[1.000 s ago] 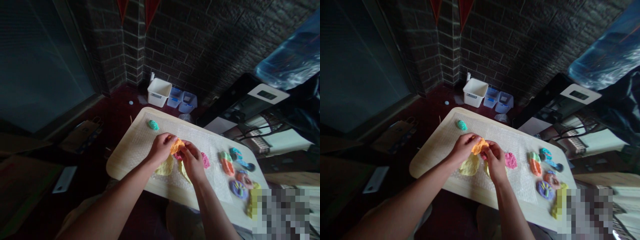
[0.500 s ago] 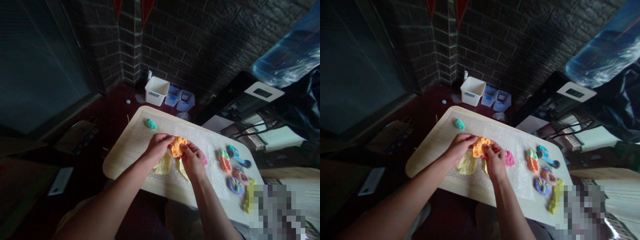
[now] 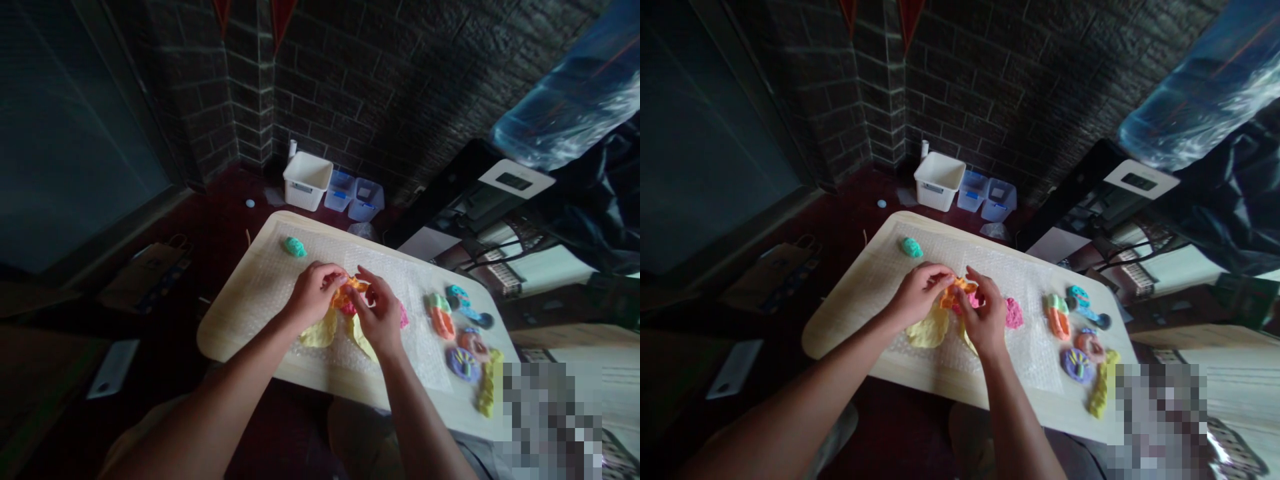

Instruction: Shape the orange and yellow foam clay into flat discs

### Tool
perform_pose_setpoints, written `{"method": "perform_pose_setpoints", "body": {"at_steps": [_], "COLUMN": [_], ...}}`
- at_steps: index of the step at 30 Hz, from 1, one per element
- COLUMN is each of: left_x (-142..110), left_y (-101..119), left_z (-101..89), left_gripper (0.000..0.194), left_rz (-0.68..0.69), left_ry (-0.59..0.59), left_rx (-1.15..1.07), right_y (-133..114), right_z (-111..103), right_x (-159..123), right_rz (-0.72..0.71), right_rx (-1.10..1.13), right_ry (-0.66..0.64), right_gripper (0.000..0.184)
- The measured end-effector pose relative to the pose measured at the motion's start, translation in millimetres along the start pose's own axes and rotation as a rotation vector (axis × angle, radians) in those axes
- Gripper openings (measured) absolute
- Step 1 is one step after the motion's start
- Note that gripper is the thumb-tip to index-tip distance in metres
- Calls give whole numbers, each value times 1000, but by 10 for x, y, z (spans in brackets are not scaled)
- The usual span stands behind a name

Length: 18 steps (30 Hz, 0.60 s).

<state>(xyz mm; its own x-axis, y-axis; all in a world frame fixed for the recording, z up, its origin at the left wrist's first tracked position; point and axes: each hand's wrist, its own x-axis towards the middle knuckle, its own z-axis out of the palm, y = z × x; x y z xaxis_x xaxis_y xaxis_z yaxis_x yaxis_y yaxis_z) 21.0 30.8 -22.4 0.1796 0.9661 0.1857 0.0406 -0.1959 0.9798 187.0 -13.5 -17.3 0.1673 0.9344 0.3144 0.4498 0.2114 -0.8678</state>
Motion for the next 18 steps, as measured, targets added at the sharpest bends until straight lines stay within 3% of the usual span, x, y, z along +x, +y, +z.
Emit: {"method": "perform_pose_setpoints", "body": {"at_steps": [3, 7, 11, 15, 18], "left_x": [-30, -80, -113, -133, -151], "left_y": [22, 54, 114, 199, 257], "left_z": [-1, 31, 72, 109, 149], "left_gripper": [16, 36, 27, 19, 27], "left_rz": [3, 39, 113, 78, 53], "left_ry": [43, 68, 12, 27, 23], "left_rx": [47, 125, 157, 158, 43], "right_y": [-5, -9, -71, -156, -198], "right_z": [1, 52, 73, 71, 79], "right_x": [4, 8, 19, 23, 18], "right_rz": [69, 183, 264, 341, 377], "right_rx": [86, 244, 409, 629, 732], "right_ry": [-81, -8, -66, -138, -173], "right_gripper": [29, 32, 32, 30, 33]}}
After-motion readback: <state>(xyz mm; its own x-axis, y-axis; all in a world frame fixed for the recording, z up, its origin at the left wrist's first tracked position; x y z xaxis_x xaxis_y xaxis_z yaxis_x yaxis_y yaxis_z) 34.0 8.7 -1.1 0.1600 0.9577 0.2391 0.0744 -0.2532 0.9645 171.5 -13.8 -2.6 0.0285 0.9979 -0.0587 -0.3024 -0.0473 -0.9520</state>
